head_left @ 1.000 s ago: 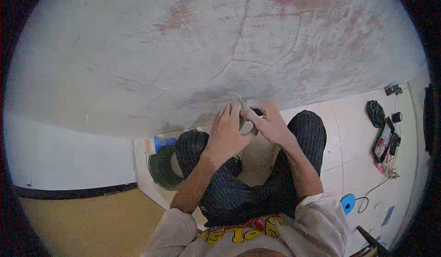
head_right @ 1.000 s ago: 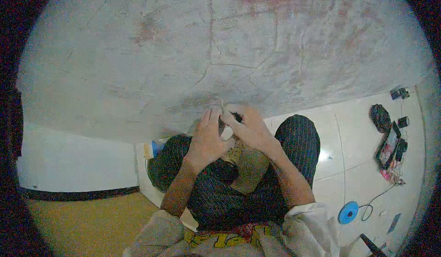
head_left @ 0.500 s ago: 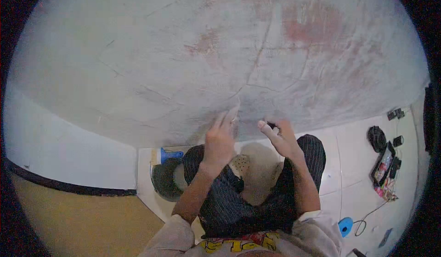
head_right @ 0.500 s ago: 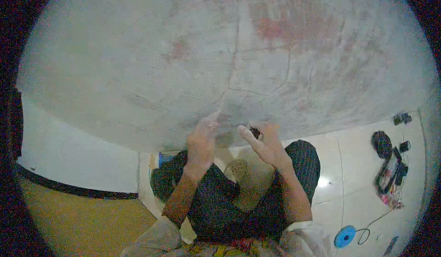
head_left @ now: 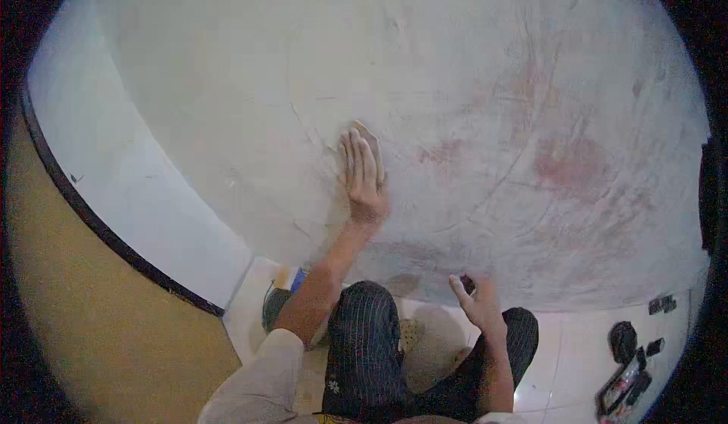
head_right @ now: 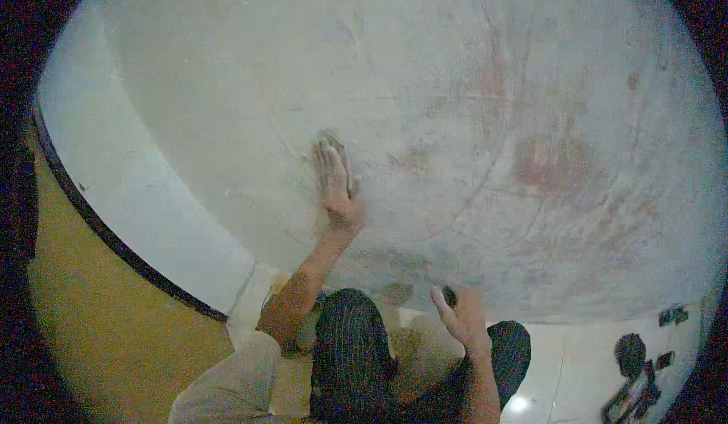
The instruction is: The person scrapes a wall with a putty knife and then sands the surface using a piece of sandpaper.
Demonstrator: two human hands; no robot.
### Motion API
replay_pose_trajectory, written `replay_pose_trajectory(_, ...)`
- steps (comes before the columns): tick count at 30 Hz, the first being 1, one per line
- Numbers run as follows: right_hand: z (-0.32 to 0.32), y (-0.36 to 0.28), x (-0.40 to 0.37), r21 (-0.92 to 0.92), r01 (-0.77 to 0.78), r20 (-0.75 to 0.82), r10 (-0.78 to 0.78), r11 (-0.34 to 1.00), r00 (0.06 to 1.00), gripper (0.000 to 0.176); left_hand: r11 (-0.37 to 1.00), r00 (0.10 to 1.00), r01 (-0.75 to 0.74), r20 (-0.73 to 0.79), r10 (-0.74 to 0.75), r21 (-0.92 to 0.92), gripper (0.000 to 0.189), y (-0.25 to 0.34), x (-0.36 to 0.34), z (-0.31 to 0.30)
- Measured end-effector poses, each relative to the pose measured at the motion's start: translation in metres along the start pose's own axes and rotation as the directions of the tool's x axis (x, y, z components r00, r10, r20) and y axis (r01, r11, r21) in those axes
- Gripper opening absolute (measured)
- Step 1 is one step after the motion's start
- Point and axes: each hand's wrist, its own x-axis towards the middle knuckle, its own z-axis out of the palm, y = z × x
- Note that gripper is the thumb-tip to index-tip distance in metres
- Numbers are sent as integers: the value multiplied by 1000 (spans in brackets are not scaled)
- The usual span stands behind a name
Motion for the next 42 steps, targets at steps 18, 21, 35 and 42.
replay_pose_trajectory(18, 5, 18, 2, -118, 16, 67, -8, 993, 998, 32, 999, 990, 40, 132, -42, 18, 48, 24, 21, 16)
replay_pose_trajectory(21, 6, 28, 2, -114, 47, 87, -37, 992, 995, 31, 996, 988, 64, 140, -71, 57, 49, 33, 47, 19)
replay_pose_trajectory(35, 18, 26, 8, -182, 53, 144, -27, 982, 989, 32, 997, 982, 26, 186, -39, 73, 50, 43, 43, 17)
replay_pose_trajectory(42, 20, 36, 5, -110, 61, 63, -55, 992, 997, 27, 995, 999, 43, 6, -44, 94, 52, 37, 131, 24)
